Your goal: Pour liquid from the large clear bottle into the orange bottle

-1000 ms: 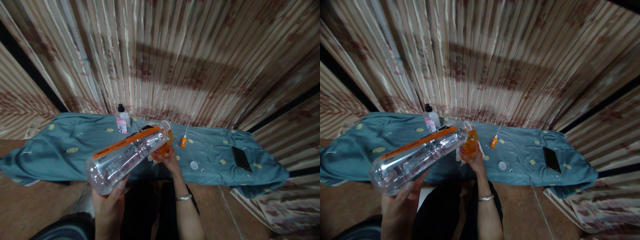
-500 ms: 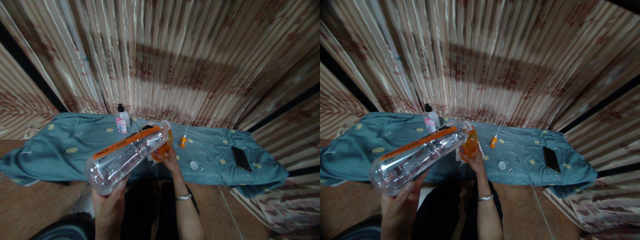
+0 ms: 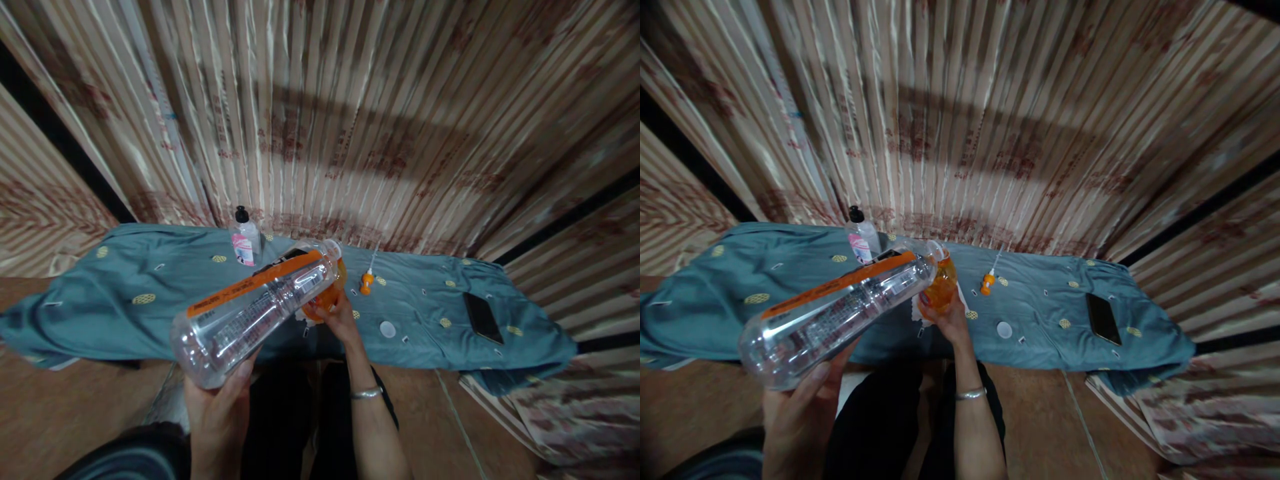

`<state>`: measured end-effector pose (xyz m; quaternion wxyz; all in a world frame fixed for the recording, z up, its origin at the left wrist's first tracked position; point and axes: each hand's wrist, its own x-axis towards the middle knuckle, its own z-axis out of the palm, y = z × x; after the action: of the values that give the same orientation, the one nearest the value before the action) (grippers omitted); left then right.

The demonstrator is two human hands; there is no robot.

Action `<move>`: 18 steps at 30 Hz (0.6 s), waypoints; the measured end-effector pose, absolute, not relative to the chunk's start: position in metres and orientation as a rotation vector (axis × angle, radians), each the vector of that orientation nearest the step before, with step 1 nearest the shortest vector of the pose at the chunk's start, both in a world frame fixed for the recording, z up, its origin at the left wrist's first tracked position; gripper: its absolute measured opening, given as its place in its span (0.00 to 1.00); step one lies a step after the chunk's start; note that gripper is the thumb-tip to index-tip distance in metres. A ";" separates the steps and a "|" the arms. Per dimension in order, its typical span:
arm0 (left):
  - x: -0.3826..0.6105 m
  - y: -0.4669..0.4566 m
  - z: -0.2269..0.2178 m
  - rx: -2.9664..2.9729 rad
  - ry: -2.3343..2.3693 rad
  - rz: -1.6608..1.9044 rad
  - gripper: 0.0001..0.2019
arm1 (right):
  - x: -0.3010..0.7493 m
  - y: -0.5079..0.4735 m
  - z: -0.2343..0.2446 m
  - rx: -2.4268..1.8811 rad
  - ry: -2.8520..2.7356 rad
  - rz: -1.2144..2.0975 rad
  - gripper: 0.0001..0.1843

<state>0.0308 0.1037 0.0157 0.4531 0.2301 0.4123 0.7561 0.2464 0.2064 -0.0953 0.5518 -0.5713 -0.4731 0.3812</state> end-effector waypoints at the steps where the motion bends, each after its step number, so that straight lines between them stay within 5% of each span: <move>1: 0.030 0.104 0.015 0.571 1.024 1.862 0.42 | 0.247 0.207 -0.096 -1.355 -1.118 0.902 0.46; 18: 0.032 0.104 0.014 0.579 1.027 1.883 0.41 | 0.248 0.207 -0.099 -1.359 -1.187 0.870 0.45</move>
<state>0.0321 0.1038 0.0137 0.4439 0.2336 0.4143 0.7595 0.2479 0.2065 -0.0995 0.5390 -0.5713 -0.4994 0.3657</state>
